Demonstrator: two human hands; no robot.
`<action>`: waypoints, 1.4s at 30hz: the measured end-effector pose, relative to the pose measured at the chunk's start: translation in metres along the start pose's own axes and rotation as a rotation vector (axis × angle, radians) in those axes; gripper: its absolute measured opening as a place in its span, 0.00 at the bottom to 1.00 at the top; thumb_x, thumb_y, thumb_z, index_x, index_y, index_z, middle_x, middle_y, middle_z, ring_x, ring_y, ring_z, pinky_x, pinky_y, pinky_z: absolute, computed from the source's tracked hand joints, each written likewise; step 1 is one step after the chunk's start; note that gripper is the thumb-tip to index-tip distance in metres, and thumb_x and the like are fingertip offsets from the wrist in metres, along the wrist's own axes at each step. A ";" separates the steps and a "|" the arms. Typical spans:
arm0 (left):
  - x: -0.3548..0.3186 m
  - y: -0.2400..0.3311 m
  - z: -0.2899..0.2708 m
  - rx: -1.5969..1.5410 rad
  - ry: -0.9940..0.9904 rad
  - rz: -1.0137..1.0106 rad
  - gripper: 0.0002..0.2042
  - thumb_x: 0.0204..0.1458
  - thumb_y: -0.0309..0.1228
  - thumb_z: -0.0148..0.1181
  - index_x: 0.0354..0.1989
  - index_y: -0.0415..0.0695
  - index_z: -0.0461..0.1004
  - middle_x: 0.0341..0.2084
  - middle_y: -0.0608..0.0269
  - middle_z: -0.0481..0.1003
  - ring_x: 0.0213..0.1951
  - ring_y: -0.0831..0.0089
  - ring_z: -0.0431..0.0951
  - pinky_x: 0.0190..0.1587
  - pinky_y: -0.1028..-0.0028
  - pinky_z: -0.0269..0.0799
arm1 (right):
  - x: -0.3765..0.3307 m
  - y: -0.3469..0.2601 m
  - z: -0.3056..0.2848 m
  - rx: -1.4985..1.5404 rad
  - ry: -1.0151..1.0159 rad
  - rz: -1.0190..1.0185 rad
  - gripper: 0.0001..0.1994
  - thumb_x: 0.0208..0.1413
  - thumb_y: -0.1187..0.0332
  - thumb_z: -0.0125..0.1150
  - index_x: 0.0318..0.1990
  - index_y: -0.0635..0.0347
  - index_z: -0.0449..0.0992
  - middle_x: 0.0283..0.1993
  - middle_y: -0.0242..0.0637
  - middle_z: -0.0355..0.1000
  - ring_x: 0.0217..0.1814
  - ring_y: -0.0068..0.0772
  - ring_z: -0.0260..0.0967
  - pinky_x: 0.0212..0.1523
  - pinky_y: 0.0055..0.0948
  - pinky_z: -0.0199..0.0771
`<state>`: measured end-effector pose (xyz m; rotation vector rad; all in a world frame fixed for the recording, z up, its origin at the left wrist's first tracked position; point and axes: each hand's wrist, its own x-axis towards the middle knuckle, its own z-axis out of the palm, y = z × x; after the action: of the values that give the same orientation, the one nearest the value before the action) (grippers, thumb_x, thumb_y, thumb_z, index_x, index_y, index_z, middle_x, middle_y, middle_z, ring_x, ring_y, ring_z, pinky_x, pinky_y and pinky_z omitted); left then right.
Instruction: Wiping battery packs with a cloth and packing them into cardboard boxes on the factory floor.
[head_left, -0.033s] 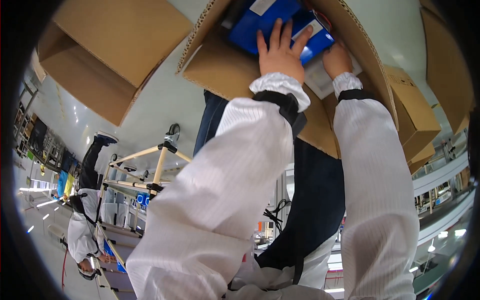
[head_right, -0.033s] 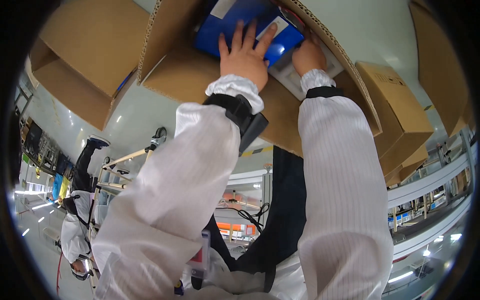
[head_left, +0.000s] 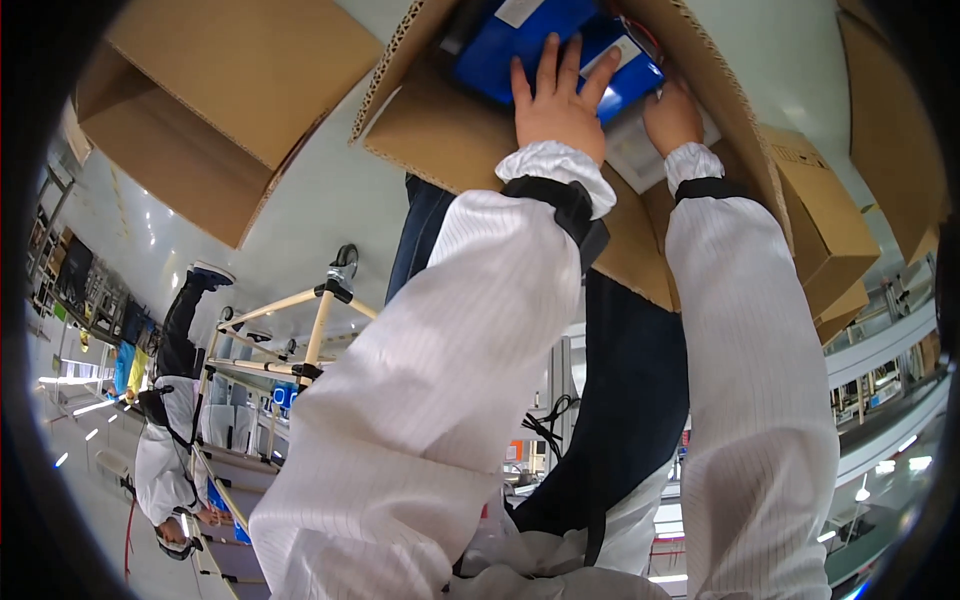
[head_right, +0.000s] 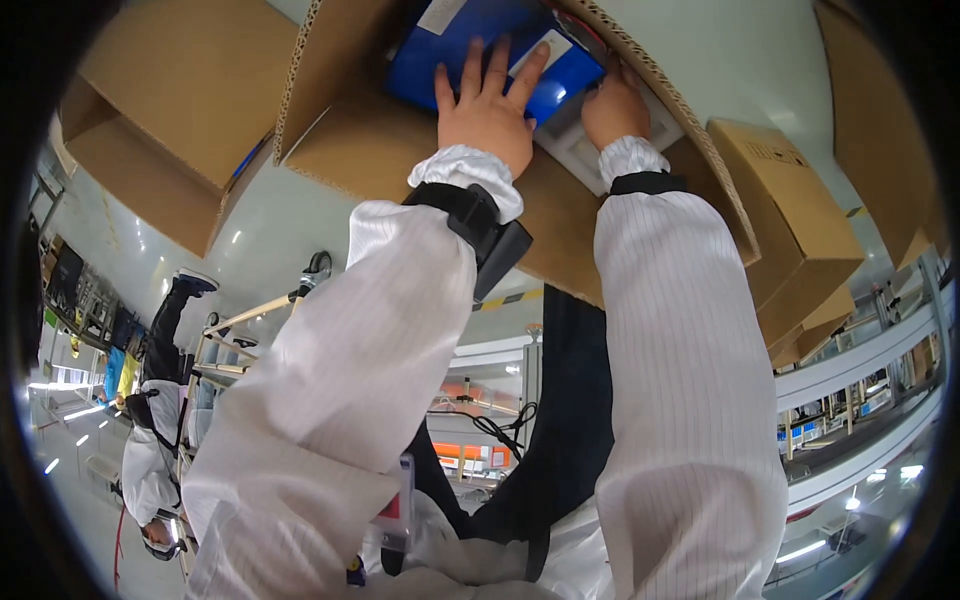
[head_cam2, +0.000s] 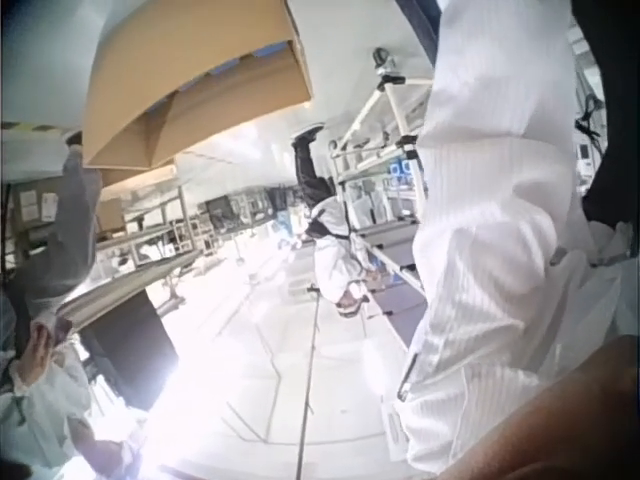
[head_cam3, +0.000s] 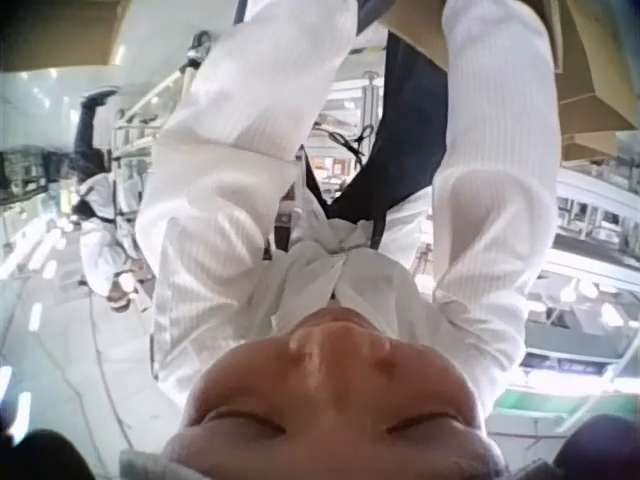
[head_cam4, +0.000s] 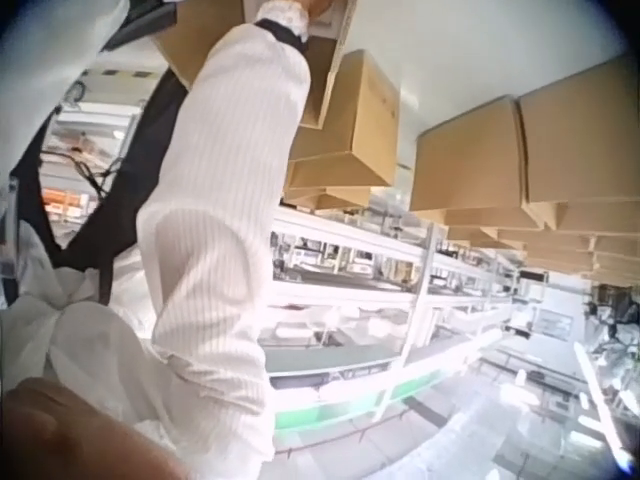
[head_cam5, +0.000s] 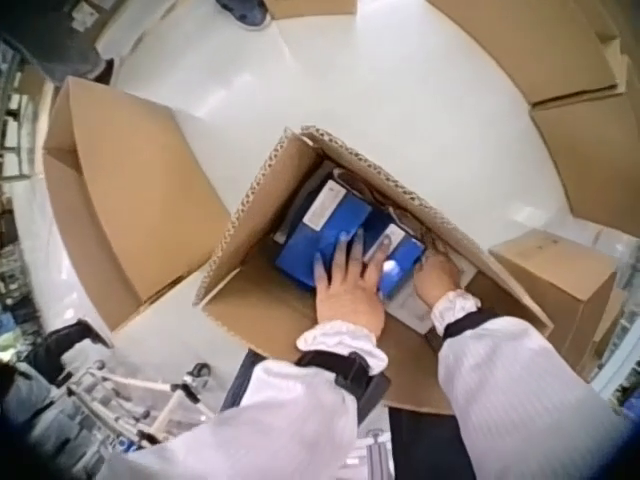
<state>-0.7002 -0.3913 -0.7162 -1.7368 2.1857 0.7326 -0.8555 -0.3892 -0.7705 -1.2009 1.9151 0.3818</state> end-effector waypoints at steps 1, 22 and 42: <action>-0.002 0.008 -0.005 -0.047 -0.006 0.000 0.35 0.47 0.37 0.59 0.65 0.58 0.52 0.67 0.60 0.48 0.67 0.51 0.43 0.64 0.48 0.39 | -0.005 0.013 -0.001 0.007 0.130 -0.052 0.28 0.53 0.66 0.51 0.63 0.55 0.57 0.61 0.51 0.60 0.58 0.53 0.62 0.56 0.43 0.65; -0.278 -0.066 -0.272 -0.492 -0.392 -0.006 0.16 0.49 0.33 0.55 0.46 0.41 0.71 0.40 0.50 0.73 0.44 0.51 0.72 0.47 0.60 0.68 | -0.391 -0.098 -0.147 0.655 0.051 -0.151 0.20 0.44 0.83 0.45 0.47 0.61 0.52 0.34 0.58 0.65 0.42 0.63 0.68 0.43 0.46 0.66; -0.426 0.041 -0.348 -0.767 0.353 0.065 0.06 0.46 0.28 0.61 0.30 0.41 0.73 0.27 0.54 0.73 0.31 0.55 0.74 0.32 0.66 0.68 | -0.535 -0.099 -0.208 0.358 -0.339 -0.913 0.16 0.53 0.71 0.55 0.47 0.61 0.59 0.37 0.52 0.72 0.43 0.55 0.71 0.40 0.39 0.70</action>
<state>-0.5930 -0.2149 -0.2048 -2.2870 2.3653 1.5372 -0.7621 -0.2467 -0.2132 -1.4931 0.9437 -0.2308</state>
